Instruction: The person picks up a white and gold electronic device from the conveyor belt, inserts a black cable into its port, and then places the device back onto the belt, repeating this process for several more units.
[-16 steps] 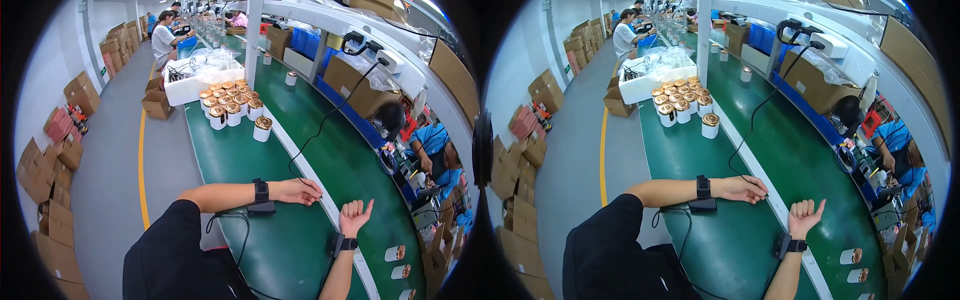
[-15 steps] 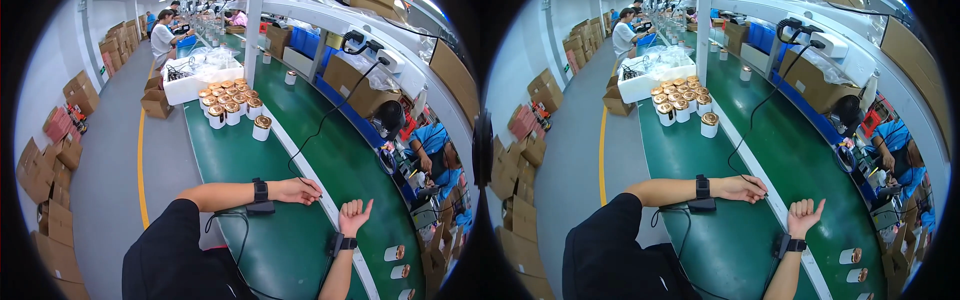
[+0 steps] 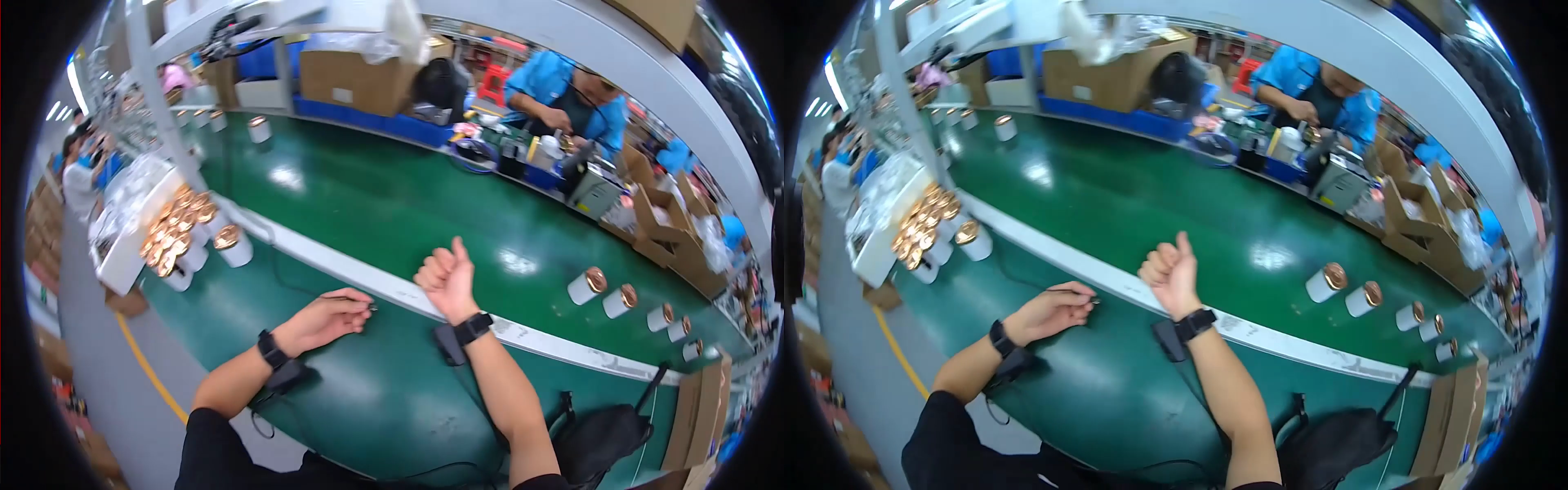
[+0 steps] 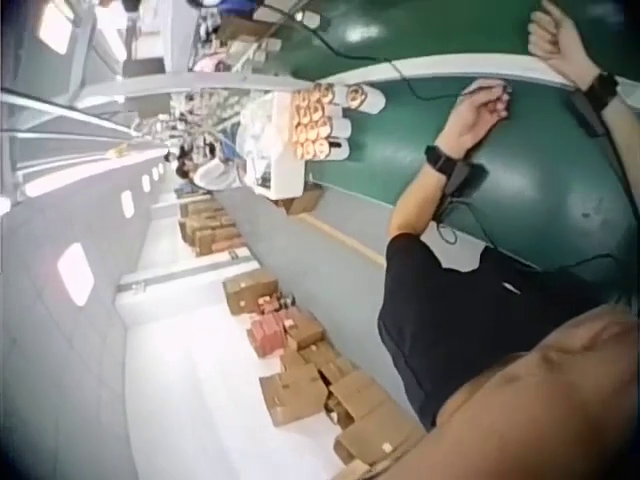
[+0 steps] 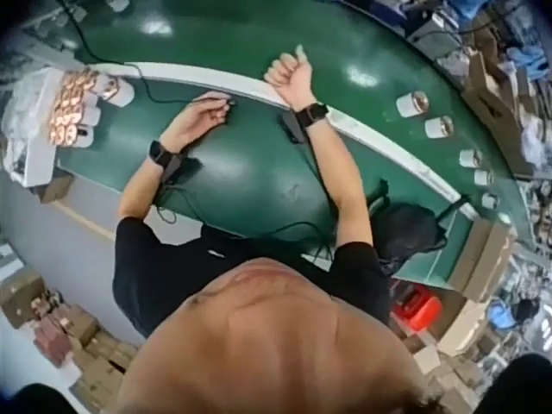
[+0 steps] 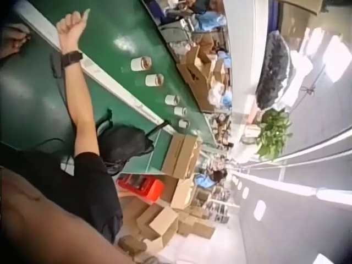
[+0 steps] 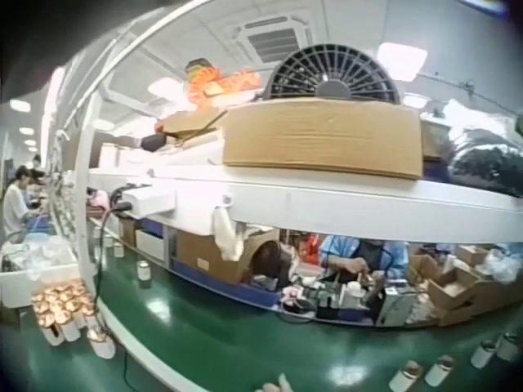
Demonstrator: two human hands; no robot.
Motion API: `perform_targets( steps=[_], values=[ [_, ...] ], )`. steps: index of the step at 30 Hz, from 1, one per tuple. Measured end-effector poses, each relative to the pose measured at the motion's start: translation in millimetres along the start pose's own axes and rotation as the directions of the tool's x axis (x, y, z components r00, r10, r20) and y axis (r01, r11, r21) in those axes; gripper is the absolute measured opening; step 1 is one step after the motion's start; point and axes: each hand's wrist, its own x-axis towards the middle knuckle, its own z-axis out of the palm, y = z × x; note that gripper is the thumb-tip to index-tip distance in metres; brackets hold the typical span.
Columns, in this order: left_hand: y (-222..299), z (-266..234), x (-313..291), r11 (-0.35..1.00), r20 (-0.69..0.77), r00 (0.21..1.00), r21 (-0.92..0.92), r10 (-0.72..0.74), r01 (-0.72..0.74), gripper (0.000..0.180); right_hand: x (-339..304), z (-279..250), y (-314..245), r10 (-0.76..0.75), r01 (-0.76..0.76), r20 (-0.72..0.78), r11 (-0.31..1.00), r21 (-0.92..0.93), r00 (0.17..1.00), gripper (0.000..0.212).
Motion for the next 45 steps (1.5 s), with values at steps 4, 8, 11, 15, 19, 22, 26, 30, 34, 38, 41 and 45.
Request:
perform_targets(
  steps=[4, 8, 11, 15, 19, 22, 26, 30, 34, 38, 41, 45],
  values=[
    [3.5, 17.0, 23.9, 1.000, -0.032, 0.999, 0.003, 0.013, -0.013, 0.013, 5.9, -28.5, -20.1, -0.024, 0.029, 0.047, 0.993, -0.115, 0.999, 0.060],
    [3.2, 19.0, 34.7, 1.000, -0.054, 0.998, 0.015, 0.013, -0.012, 0.013, 12.9, -37.1, -26.9, -0.030, 0.041, 0.088, 0.990, -0.132, 0.996, 0.061],
    [0.5, 13.2, 36.5, 1.000, -0.076, 0.997, -0.014, 0.019, -0.020, 0.013, 15.0, -39.0, -21.7, -0.062, 0.070, 0.086, 0.994, -0.089, 0.994, 0.062],
    [1.8, 3.5, 35.8, 0.998, -0.023, 0.998, -0.032, 0.054, -0.054, 0.014, 15.6, -34.1, -17.7, -0.098, 0.103, 0.053, 0.989, -0.109, 0.994, 0.062],
    [1.9, 7.5, 33.8, 0.998, -0.067, 0.997, -0.028, 0.046, -0.047, 0.014, 12.7, -35.7, -14.9, -0.093, 0.095, 0.026, 0.992, -0.088, 0.995, 0.062],
    [0.9, 5.0, 34.6, 0.998, -0.064, 0.996, -0.018, 0.066, -0.067, 0.014, 13.2, -35.0, -14.1, -0.084, 0.087, 0.034, 0.991, -0.105, 0.996, 0.061],
    [-2.4, 4.7, 37.1, 0.995, -0.074, 0.993, -0.037, 0.089, -0.092, 0.014, 12.4, -37.8, -16.1, -0.075, 0.080, 0.045, 0.990, -0.120, 0.996, 0.061],
    [-9.3, 5.4, 39.5, 0.995, -0.104, 0.990, -0.040, 0.091, -0.095, 0.014, 11.1, -43.8, -16.5, -0.068, 0.074, 0.053, 0.989, -0.129, 0.996, 0.061],
    [-7.0, 5.3, 42.4, 0.993, -0.100, 0.989, -0.052, 0.105, -0.111, 0.015, 11.1, -46.4, -18.2, -0.064, 0.072, 0.068, 0.988, -0.134, 0.996, 0.061],
    [-5.9, 5.1, 46.5, 0.993, -0.090, 0.990, -0.044, 0.105, -0.109, 0.016, 13.6, -42.1, -21.2, -0.063, 0.072, 0.061, 0.986, -0.152, 0.996, 0.061],
    [-4.7, 4.3, 44.5, 0.993, -0.092, 0.990, -0.054, 0.104, -0.110, 0.015, 14.6, -37.5, -20.6, -0.059, 0.068, 0.054, 0.982, -0.178, 0.997, 0.060],
    [-2.8, 1.1, 42.4, 0.993, -0.077, 0.991, -0.053, 0.105, -0.109, 0.015, 16.6, -34.5, -16.2, -0.055, 0.065, 0.048, 0.972, -0.226, 0.997, 0.059]
  ],
)
